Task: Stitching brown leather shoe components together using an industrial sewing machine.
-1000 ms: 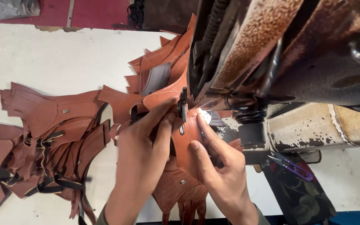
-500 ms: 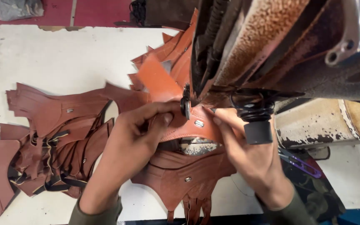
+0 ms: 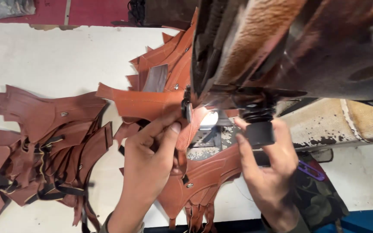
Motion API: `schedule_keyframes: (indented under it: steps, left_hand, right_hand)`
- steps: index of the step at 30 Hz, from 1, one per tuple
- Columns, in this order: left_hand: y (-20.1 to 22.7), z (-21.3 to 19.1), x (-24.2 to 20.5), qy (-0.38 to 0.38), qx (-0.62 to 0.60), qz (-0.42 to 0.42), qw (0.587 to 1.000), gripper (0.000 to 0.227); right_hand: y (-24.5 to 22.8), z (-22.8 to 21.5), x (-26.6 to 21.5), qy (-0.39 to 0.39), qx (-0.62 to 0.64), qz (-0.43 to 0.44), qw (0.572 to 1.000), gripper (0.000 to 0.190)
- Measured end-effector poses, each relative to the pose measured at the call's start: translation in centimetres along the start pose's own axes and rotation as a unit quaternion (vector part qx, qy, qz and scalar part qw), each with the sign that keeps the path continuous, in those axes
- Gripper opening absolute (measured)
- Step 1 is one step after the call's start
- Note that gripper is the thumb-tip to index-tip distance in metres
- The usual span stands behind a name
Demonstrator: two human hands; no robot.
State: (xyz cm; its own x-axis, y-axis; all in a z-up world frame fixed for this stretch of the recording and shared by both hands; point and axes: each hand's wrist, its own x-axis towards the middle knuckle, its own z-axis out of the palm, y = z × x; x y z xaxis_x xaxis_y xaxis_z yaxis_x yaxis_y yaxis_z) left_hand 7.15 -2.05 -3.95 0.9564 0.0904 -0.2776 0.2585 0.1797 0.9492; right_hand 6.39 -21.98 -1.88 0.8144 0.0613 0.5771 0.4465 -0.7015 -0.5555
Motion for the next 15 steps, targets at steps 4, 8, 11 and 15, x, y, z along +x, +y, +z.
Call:
schedule_keyframes:
  steps: [4,8,11,15]
  left_hand:
    - [1.4,1.5,-0.1,0.034,0.012,-0.007,0.999,0.033]
    - [2.5,2.4,-0.5,0.053,0.039,0.003,0.998,0.033]
    - [2.3,3.0,-0.5,0.063,0.028,0.003,0.998,0.033]
    - [2.3,3.2,-0.3,0.067,0.035,0.012,0.997,0.032]
  right_hand:
    - [1.3,-1.1,-2.7,-0.002,0.024,0.046,0.999,0.021]
    - [2.6,-2.4,-4.9,-0.023,-0.012,0.122,0.992,0.024]
    - [3.2,-3.5,-5.7,-0.029,-0.017,0.102,0.994,0.026]
    - [3.6,-6.2,-6.6,-0.003,-0.055,0.113,0.992,0.024]
